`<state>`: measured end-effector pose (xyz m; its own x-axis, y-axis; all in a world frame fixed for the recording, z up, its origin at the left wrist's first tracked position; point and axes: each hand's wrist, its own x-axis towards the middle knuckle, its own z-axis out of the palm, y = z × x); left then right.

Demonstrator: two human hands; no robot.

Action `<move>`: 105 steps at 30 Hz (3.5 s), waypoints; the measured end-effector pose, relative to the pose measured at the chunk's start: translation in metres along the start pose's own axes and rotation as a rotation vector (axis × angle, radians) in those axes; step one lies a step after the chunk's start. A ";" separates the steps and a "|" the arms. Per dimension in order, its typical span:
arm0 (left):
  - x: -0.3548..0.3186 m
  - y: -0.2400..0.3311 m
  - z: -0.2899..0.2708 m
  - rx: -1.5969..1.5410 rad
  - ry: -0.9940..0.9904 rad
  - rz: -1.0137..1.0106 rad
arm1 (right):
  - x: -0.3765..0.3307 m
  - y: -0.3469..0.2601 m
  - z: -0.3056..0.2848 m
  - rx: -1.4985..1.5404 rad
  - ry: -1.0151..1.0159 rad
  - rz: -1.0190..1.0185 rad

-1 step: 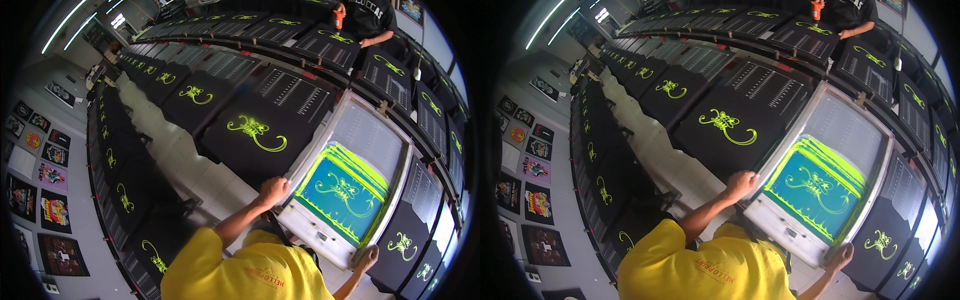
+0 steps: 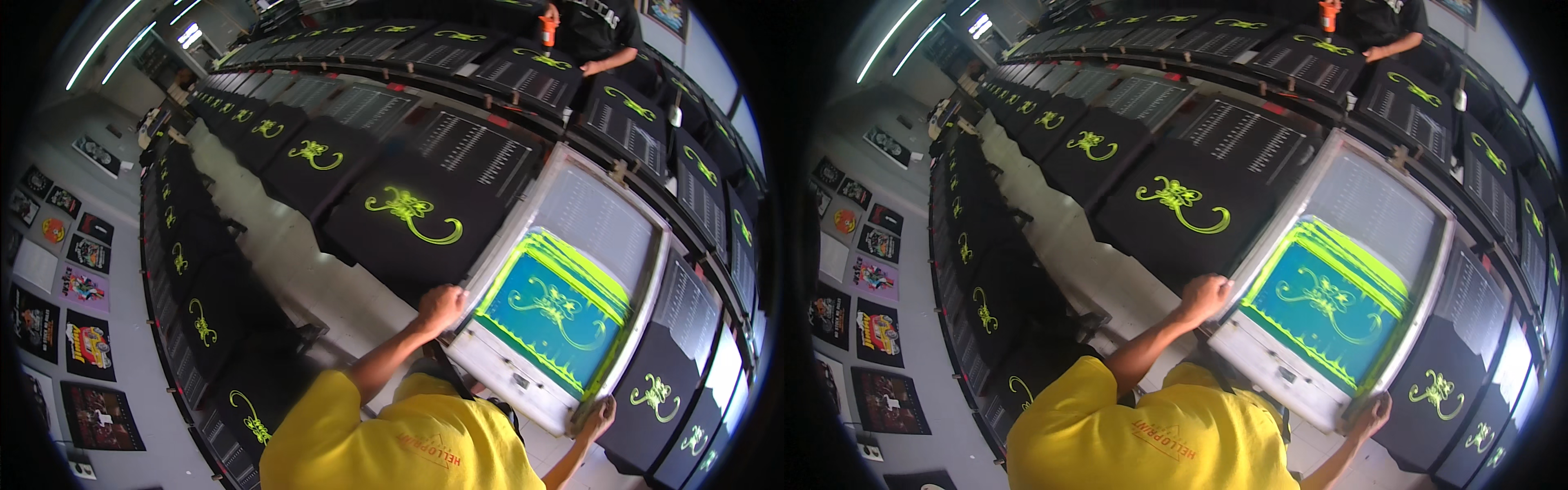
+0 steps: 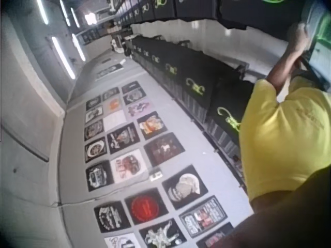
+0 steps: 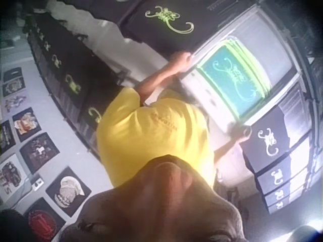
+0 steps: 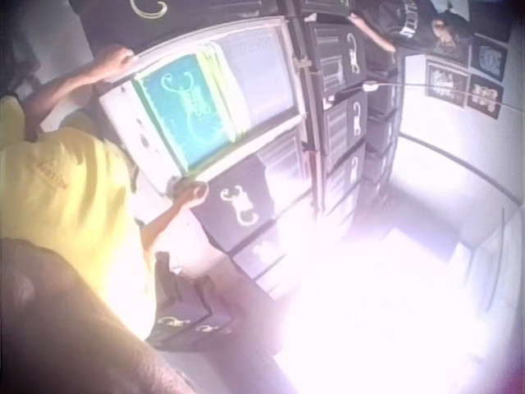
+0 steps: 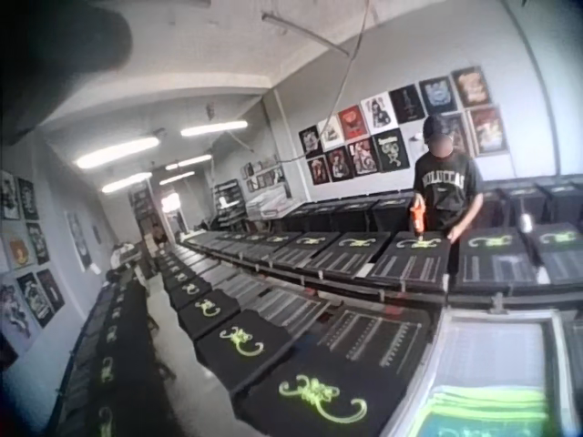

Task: The person performs screen printing by applying ink to a screen and using a squeegee to transfer the design onto black fabric items on a series of pallets.

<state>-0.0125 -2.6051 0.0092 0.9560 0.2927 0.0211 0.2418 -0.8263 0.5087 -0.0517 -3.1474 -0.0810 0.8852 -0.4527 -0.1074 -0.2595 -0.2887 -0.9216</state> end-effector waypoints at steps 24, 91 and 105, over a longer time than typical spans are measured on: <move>-0.024 -0.011 0.015 -0.039 0.112 -0.063 | -0.031 -0.059 0.037 0.106 0.113 -0.057; -0.131 0.081 0.069 -1.275 -1.239 -0.611 | 0.111 -0.283 0.171 -0.984 -0.662 -0.723; -0.131 0.073 0.075 -1.572 -1.352 -0.880 | -0.059 -0.216 0.113 -0.977 -0.635 -0.799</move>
<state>-0.1078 -2.7402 -0.0204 0.4002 -0.7033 -0.5875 0.9058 0.4009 0.1371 -0.0039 -2.9629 0.0819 0.8715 0.4845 -0.0753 0.4602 -0.8612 -0.2156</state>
